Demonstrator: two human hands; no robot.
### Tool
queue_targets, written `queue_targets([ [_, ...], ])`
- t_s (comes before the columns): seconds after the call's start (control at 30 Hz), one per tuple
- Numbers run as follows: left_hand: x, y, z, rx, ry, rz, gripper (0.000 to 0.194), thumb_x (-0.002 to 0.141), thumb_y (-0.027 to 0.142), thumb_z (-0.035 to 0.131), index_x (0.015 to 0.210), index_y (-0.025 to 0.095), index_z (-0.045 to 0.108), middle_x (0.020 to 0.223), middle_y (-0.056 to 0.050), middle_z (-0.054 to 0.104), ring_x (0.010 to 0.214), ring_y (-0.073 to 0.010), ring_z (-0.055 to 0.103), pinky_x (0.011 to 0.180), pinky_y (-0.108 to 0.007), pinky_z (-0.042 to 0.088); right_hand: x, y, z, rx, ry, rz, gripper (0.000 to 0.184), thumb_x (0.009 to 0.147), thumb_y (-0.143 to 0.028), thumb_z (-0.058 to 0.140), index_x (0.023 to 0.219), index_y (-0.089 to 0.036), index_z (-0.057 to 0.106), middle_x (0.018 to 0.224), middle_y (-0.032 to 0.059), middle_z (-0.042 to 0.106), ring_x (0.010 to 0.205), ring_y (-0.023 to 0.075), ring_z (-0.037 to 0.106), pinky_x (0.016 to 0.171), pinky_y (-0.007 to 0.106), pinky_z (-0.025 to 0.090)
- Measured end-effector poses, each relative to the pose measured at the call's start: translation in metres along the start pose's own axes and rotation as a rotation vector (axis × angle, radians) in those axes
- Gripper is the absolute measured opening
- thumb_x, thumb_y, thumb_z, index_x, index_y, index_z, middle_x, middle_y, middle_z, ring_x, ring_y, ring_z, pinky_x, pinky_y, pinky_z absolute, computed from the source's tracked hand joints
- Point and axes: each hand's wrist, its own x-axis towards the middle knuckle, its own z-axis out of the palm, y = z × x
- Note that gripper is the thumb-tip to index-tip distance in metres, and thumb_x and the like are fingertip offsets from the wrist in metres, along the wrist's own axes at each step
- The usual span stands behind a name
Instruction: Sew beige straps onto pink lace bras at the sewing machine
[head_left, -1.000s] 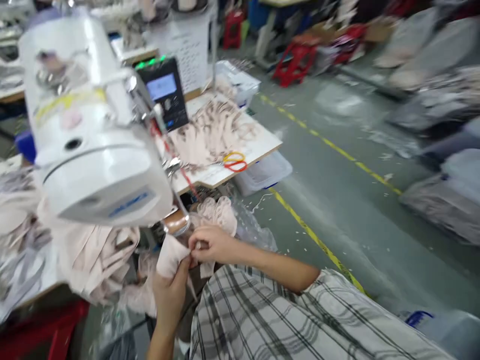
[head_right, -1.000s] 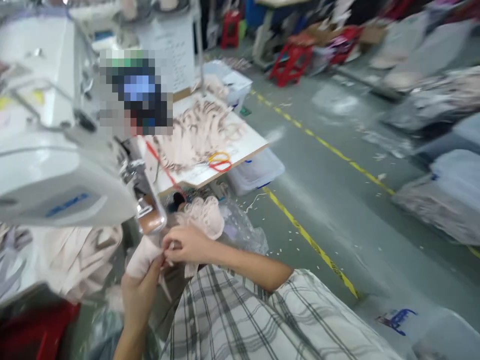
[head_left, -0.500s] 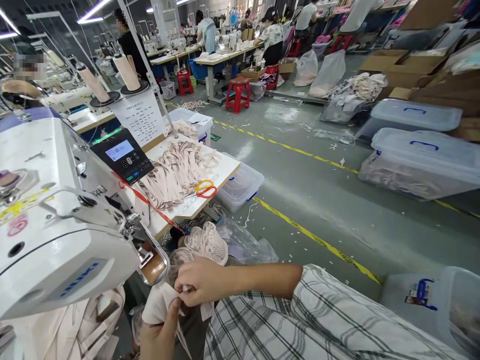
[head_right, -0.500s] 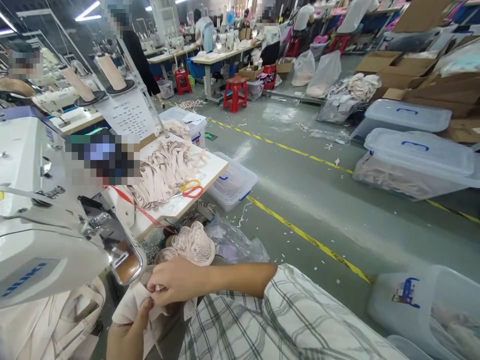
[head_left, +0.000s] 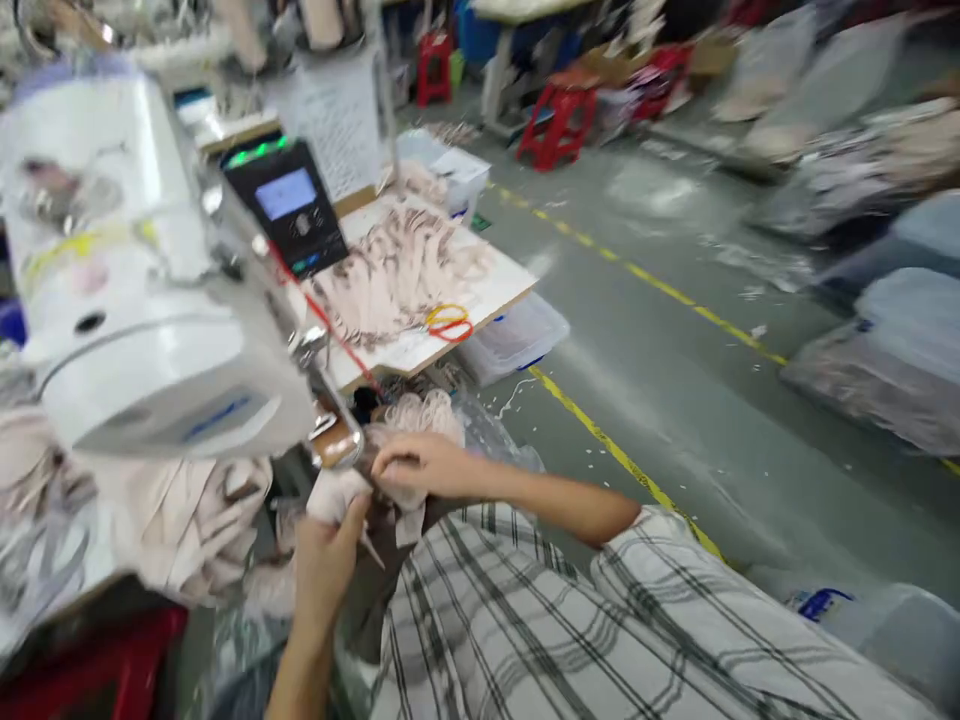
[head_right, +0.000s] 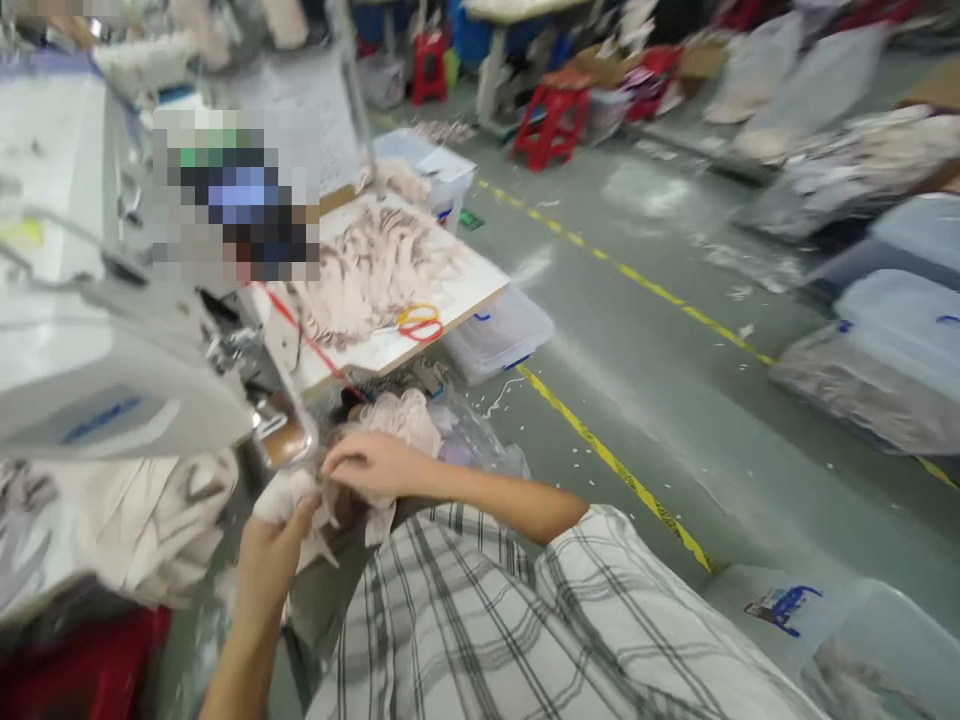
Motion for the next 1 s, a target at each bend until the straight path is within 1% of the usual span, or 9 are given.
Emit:
queue_targets([
  [0.07, -0.009, -0.003, -0.011, 0.019, -0.031, -0.1, 0.034, 0.086, 0.045, 0.064, 0.094, 0.013, 0.073, 0.077, -0.004, 0.071, 0.08, -0.0242, 0.067, 0.077, -0.035, 0.054, 0.0, 0.0, 0.0, -0.009, 0.037, 0.066, 0.017, 0.09, -0.023, 0.054, 0.101, -0.018, 0.066, 0.097, 0.0042, 0.07, 0.087, 0.0159, 0.061, 0.079, 0.028, 0.043],
  [0.2, -0.008, -0.003, -0.019, -0.101, -0.074, -0.1, 0.035, 0.085, 0.04, 0.063, 0.106, 0.013, 0.072, 0.099, -0.007, 0.075, 0.094, -0.0236, 0.068, 0.086, -0.033, 0.053, -0.001, 0.001, 0.004, -0.13, 0.029, 0.126, 0.012, 0.088, -0.026, 0.059, 0.097, -0.019, 0.054, 0.085, -0.0016, 0.062, 0.068, 0.0112, 0.052, 0.067, 0.025, 0.035],
  [0.27, -0.008, -0.001, -0.019, -0.107, -0.077, -0.092, 0.035, 0.086, 0.039, 0.062, 0.109, 0.014, 0.072, 0.103, -0.007, 0.075, 0.097, -0.0233, 0.068, 0.089, -0.033, 0.052, -0.002, -0.001, 0.007, -0.194, 0.001, 0.116, 0.01, 0.089, -0.026, 0.058, 0.093, -0.019, 0.051, 0.078, -0.0036, 0.058, 0.064, 0.0102, 0.048, 0.064, 0.024, 0.032],
  [0.47, -0.012, 0.008, -0.014, -0.065, -0.108, -0.024, 0.034, 0.087, 0.034, 0.062, 0.113, 0.015, 0.072, 0.11, -0.006, 0.075, 0.104, -0.0227, 0.067, 0.093, -0.03, 0.05, 0.002, -0.002, 0.012, -0.337, -0.044, 0.038, 0.007, 0.088, -0.019, 0.055, 0.091, -0.019, 0.048, 0.079, -0.0021, 0.058, 0.066, 0.0114, 0.049, 0.063, 0.024, 0.028],
  [0.6, -0.009, 0.011, -0.012, -0.008, -0.109, -0.002, 0.025, 0.087, 0.031, 0.061, 0.103, 0.016, 0.073, 0.098, -0.003, 0.075, 0.093, -0.02, 0.067, 0.084, -0.026, 0.05, 0.003, -0.006, 0.011, -0.413, -0.083, -0.013, 0.005, 0.088, -0.016, 0.053, 0.091, -0.019, 0.049, 0.076, -0.0012, 0.058, 0.064, 0.0122, 0.046, 0.063, 0.025, 0.028],
  [0.67, -0.007, 0.012, -0.012, 0.016, -0.11, -0.005, 0.021, 0.087, 0.03, 0.061, 0.098, 0.016, 0.073, 0.09, -0.001, 0.073, 0.085, -0.0178, 0.065, 0.078, -0.025, 0.049, 0.004, -0.008, 0.009, -0.443, -0.109, 0.002, 0.004, 0.089, -0.017, 0.052, 0.093, -0.018, 0.052, 0.076, -0.0002, 0.06, 0.065, 0.0131, 0.048, 0.063, 0.026, 0.028],
  [0.83, -0.004, 0.015, -0.014, 0.025, -0.096, -0.108, 0.018, 0.082, 0.031, 0.067, 0.075, 0.014, 0.069, 0.067, 0.002, 0.063, 0.064, -0.0128, 0.053, 0.062, -0.022, 0.044, 0.012, -0.007, -0.003, -0.379, -0.163, 0.079, 0.017, 0.089, -0.024, 0.059, 0.104, -0.018, 0.063, 0.095, 0.0035, 0.071, 0.082, 0.0171, 0.061, 0.069, 0.026, 0.034],
  [0.93, -0.002, 0.016, -0.015, -0.012, -0.093, -0.143, 0.021, 0.08, 0.033, 0.071, 0.07, 0.015, 0.066, 0.063, 0.003, 0.059, 0.062, -0.0121, 0.051, 0.061, -0.022, 0.041, 0.018, -0.003, -0.009, -0.261, -0.246, 0.091, 0.017, 0.088, -0.029, 0.061, 0.097, -0.018, 0.071, 0.098, 0.0043, 0.073, 0.089, 0.0178, 0.063, 0.074, 0.027, 0.038],
  [1.0, 0.0, 0.017, -0.015, -0.055, -0.104, -0.155, 0.021, 0.079, 0.034, 0.072, 0.071, 0.015, 0.067, 0.063, 0.003, 0.061, 0.063, -0.0127, 0.052, 0.062, -0.023, 0.042, 0.02, 0.0, -0.011, -0.129, -0.264, 0.161, 0.02, 0.086, -0.031, 0.063, 0.095, -0.017, 0.073, 0.095, 0.0036, 0.073, 0.086, 0.0167, 0.063, 0.074, 0.026, 0.039],
])
